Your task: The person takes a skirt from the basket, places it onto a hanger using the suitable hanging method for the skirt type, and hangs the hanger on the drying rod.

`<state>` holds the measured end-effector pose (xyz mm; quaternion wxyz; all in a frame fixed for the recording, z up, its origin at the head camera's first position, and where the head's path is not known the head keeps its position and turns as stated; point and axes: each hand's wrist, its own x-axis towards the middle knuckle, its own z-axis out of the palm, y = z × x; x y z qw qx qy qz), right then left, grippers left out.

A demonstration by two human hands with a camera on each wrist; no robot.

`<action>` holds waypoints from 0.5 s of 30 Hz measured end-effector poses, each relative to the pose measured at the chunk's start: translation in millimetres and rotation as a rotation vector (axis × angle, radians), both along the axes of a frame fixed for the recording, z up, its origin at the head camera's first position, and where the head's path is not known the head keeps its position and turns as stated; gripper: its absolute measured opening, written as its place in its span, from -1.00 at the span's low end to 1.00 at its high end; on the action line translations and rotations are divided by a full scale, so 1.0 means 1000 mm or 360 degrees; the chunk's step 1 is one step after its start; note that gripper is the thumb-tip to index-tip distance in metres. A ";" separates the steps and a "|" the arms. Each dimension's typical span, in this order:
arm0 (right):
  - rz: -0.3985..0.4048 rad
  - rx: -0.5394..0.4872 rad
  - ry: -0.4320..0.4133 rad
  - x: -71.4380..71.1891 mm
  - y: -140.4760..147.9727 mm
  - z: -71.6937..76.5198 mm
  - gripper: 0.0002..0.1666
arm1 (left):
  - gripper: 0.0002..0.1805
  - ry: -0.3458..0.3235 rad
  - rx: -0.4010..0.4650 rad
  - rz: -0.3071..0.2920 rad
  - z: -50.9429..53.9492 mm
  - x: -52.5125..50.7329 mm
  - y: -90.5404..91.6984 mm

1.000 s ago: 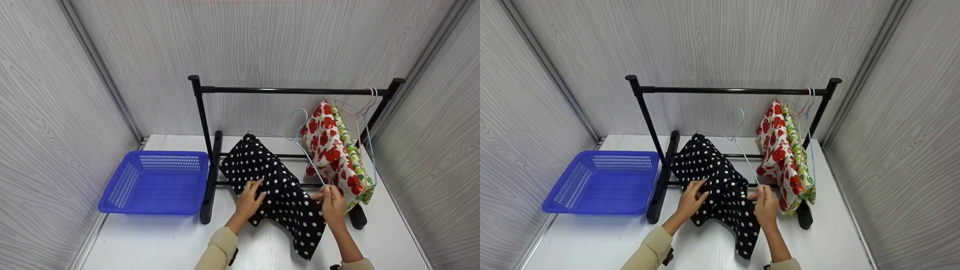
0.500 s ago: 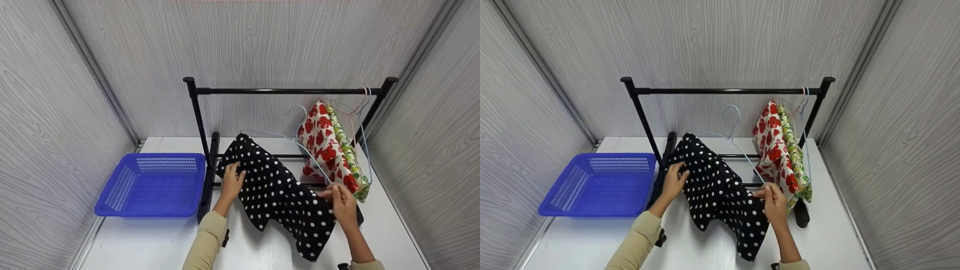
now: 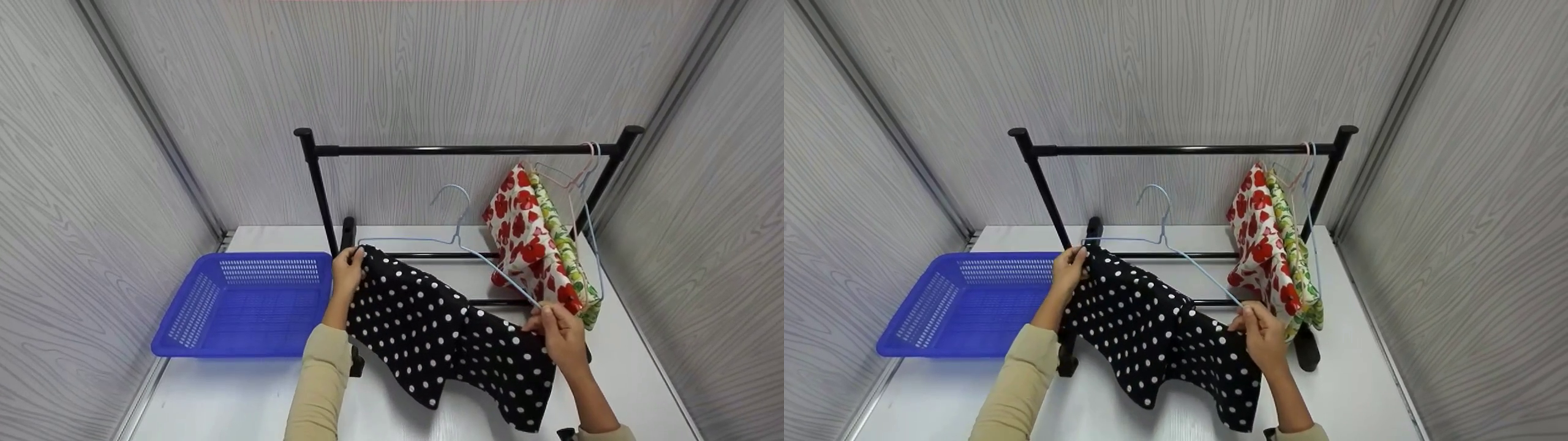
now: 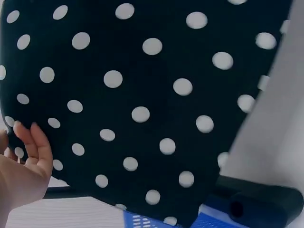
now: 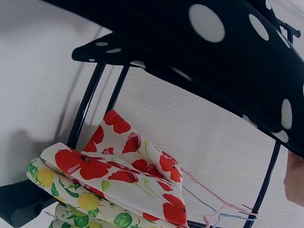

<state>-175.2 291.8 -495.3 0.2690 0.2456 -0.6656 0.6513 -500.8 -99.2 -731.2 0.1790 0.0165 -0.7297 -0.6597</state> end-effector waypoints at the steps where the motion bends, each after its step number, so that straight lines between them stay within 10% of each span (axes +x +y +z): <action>1: 0.0000 0.0009 0.0013 0.000 -0.001 0.000 -0.79 | -0.55 -0.0011 0.0008 0.0030 -0.018 -0.015 -0.004; 4: -0.0048 0.0097 0.0024 0.002 -0.004 0.002 -0.78 | -0.61 -0.0010 -0.0046 0.0209 -0.028 -0.024 -0.006; 11: -0.0143 0.0212 0.0054 0.006 -0.013 0.002 -0.79 | -0.79 -0.0069 -0.0301 0.0670 0.067 0.045 0.019; 15: -0.0186 0.0196 0.0073 0.008 -0.015 0.000 -0.80 | -0.89 -0.0075 -0.0240 0.0690 0.121 0.088 0.033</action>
